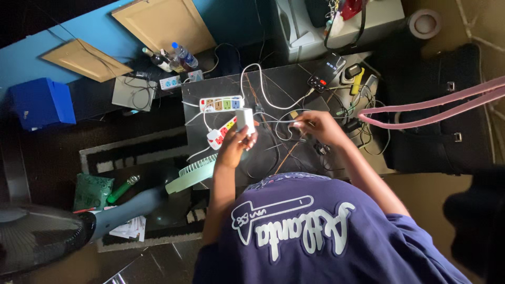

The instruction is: The person organizes a cluttered desk by unplugging a small fan, coiling its power cord, and arranging multiple power strips and charging cables. They connect a smartphone to a charger and place it on the desk, then continue sorting and plugging in various adapters and cables into the power strips.

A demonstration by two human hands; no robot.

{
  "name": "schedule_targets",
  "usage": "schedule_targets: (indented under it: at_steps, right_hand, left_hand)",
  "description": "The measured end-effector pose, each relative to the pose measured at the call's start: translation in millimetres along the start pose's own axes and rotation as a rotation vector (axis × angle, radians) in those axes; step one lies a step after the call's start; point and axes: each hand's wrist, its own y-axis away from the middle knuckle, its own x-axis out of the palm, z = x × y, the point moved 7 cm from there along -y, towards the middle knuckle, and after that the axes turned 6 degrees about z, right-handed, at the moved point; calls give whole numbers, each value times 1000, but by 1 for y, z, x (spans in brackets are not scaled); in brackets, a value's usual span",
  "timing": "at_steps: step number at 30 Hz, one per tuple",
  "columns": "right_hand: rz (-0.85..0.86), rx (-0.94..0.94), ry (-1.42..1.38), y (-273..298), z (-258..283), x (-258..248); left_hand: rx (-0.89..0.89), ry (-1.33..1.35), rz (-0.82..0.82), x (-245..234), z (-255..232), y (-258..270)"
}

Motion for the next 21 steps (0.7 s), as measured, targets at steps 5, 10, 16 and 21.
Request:
schedule_targets:
  at_steps: [5,10,16,21]
  right_hand:
    - [-97,46,314,19,24,-58]
    - [-232,-81,658,37,52,-93]
    - [-344,-47,759,58,42,-122]
    - [-472,-44,814,76,32,-151]
  left_hand:
    - [64,-21,-25,-14,-16,6]
    - [85,-32,-89,-19,-22,7]
    - [123,72,-129,-25,-18,5]
    - [143,126,-200,-40,-11,3]
